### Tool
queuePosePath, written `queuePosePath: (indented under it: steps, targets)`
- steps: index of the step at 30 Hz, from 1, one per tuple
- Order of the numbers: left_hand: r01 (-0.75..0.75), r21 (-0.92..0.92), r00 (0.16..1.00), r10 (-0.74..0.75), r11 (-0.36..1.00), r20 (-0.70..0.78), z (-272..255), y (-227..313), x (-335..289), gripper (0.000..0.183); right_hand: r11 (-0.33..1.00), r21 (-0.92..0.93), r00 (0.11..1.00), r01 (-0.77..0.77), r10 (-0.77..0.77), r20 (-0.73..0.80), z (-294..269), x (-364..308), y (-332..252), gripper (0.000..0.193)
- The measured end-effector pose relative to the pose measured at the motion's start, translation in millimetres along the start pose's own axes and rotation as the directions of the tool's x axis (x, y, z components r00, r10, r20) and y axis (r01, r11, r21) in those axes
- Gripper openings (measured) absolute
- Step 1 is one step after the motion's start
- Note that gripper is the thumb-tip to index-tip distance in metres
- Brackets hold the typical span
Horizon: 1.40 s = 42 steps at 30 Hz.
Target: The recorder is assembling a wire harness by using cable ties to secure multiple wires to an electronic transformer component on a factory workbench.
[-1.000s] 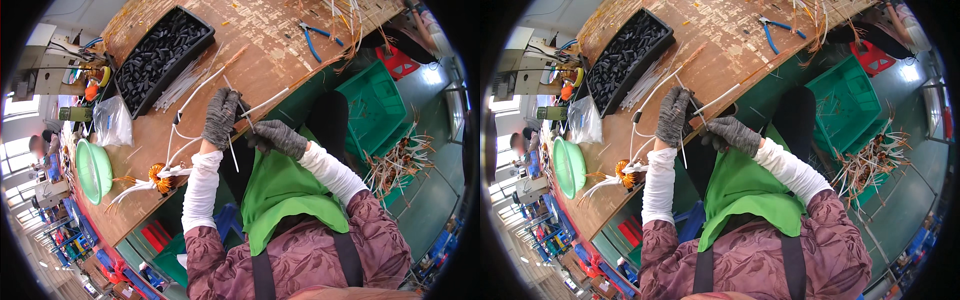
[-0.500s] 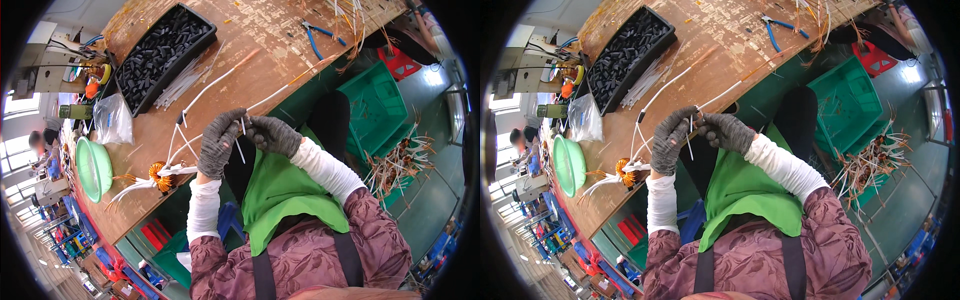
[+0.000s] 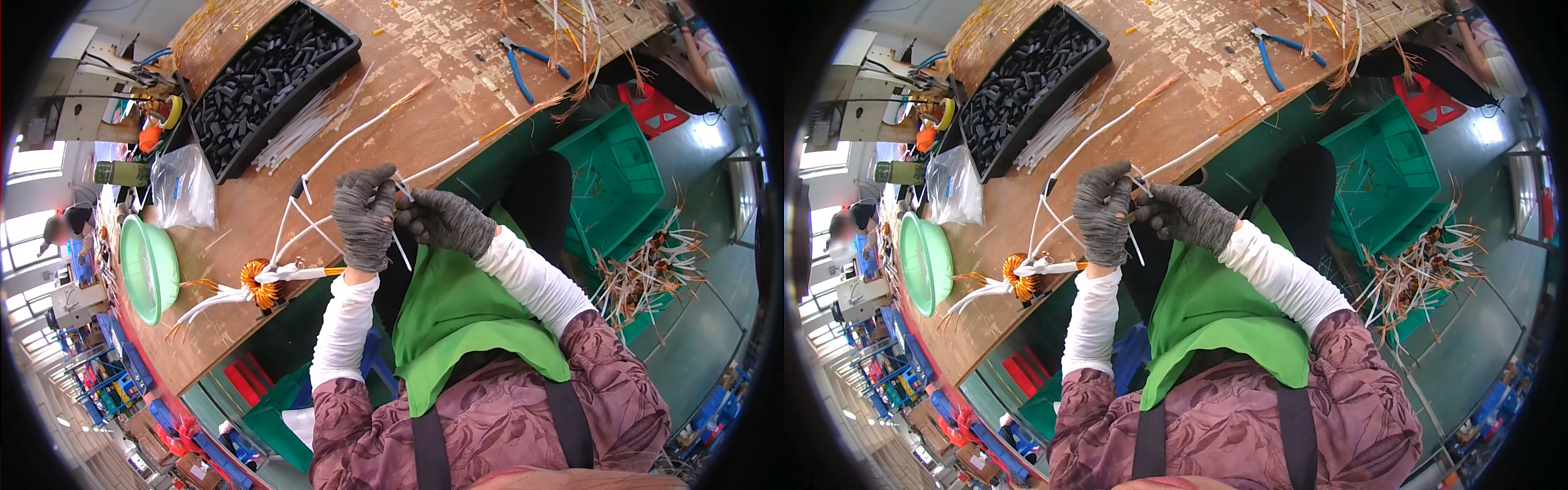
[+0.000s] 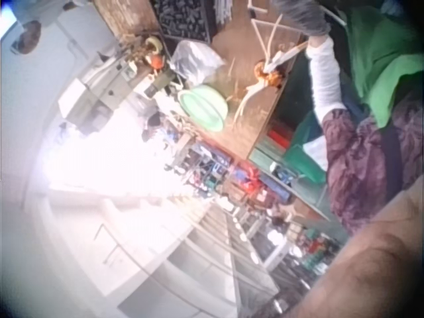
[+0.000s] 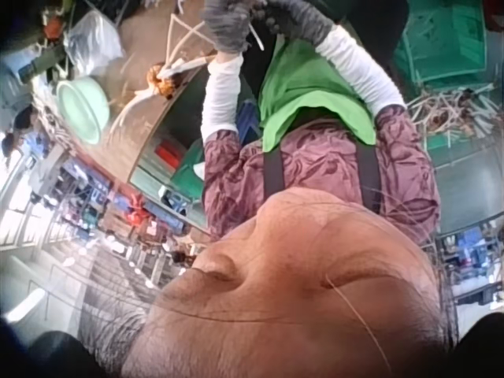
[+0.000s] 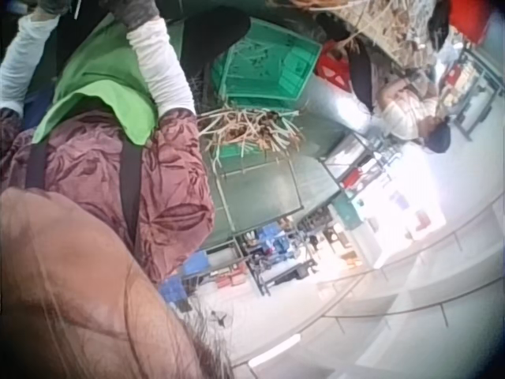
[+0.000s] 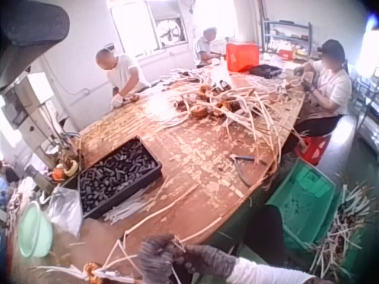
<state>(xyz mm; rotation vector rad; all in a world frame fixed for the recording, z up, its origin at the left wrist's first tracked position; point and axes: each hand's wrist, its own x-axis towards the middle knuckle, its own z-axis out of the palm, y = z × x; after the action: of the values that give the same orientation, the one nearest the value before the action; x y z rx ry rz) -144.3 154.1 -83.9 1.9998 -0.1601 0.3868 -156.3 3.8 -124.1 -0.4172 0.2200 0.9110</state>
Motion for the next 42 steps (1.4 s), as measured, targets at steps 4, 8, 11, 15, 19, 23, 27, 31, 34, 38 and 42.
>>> queuePosePath:
  steps: [4, 8, 11, 15, 19, 23, 27, 31, 34, 38, 42]
  targets:
    - [-0.229, 0.079, 0.965, 0.215, 0.97, 0.151, 1, 0, 1, 0.018, 0.998, 0.006, 0.998, 0.062, -0.062, 0.016, -6, 2, 5, 0.028]
    - [-0.211, 0.056, 0.962, 0.197, 0.976, 0.19, -4, -1, -3, 0.017, 0.76, -0.624, 0.964, 0.18, -0.263, -0.043, -1, -8, 0, 0.027]
    - [-0.194, 0.014, 0.963, 0.188, 0.981, 0.191, -6, -5, -6, 0.018, 0.471, -0.821, 0.875, 0.322, -0.479, 0.069, 6, -15, 0, 0.023]
    - [-0.409, 0.042, 0.883, 0.384, 0.911, 0.268, -11, -11, -7, 0.025, 0.472, -0.854, 0.915, 0.22, -0.403, 0.013, 4, -20, -3, 0.021]
    - [-0.573, 0.163, 0.785, 0.481, 0.803, 0.39, -15, -12, -15, 0.033, 0.495, -0.791, 0.907, 0.36, -0.384, 0.172, -5, -20, -4, 0.021]
    - [-0.62, 0.145, 0.756, 0.539, 0.771, 0.372, -13, -15, -15, 0.035, 0.529, -0.803, 0.941, 0.275, -0.318, 0.113, -9, -22, -2, 0.02]
    - [-0.661, 0.199, 0.732, 0.565, 0.723, 0.38, -5, -17, -14, 0.031, 0.615, -0.691, 0.916, 0.38, -0.352, 0.19, 20, -34, 4, 0.01]
    - [-0.589, 0.231, 0.788, 0.486, 0.775, 0.379, -2, -6, -2, 0.027, 0.137, -0.851, 0.815, 0.507, -0.398, 0.421, 44, -47, 8, 0.017]
    - [-0.489, 0.323, 0.864, 0.401, 0.81, 0.304, -1, -12, 15, 0.024, 0.303, -0.846, 0.873, 0.439, -0.365, 0.323, 57, -46, -25, 0.016]
    - [-0.316, 0.303, 0.946, 0.274, 0.899, 0.173, -5, -16, 17, 0.028, 0.305, -0.749, 0.703, 0.588, -0.651, 0.287, 19, -19, -106, 0.025]
    - [-0.304, 0.269, 0.953, 0.291, 0.914, 0.087, -13, -1, -19, 0.035, -0.584, -0.68, 0.42, -0.443, -0.806, 0.418, -54, -26, -219, 0.043]
